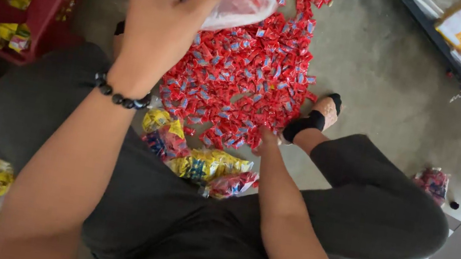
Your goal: The person picks up individual pieces of candy from a pile on the floor and places them into a small clear plastic bag.
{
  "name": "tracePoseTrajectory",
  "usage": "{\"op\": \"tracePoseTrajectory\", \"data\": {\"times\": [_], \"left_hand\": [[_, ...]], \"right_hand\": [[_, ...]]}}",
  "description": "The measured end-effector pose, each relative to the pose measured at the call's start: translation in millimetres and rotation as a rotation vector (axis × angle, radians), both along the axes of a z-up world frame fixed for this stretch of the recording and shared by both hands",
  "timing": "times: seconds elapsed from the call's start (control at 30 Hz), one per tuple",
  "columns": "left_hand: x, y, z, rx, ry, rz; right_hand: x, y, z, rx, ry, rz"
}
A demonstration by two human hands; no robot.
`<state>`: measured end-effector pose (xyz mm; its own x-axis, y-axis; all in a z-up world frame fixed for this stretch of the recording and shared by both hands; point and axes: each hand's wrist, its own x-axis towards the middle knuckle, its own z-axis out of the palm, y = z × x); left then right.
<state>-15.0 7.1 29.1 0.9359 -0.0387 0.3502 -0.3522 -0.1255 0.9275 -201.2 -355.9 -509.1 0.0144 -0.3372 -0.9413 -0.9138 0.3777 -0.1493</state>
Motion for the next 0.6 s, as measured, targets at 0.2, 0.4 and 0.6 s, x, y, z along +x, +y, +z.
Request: {"op": "tracePoseTrajectory", "data": {"times": [0.2, 0.4, 0.6], "left_hand": [[2.8, -0.4, 1.1, 0.051, 0.076, 0.088], [3.8, -9.6, 0.7, 0.147, 0.134, 0.149], [0.7, -9.0, 5.9, 0.187, 0.086, 0.116]], "right_hand": [[-41.6, -35.5, -121.2, 0.260, -0.049, -0.283], [72.6, 66.4, 98.7, 0.277, -0.484, -0.194], [143.0, 105.6, 166.8, 0.454, -0.725, 0.028]]}}
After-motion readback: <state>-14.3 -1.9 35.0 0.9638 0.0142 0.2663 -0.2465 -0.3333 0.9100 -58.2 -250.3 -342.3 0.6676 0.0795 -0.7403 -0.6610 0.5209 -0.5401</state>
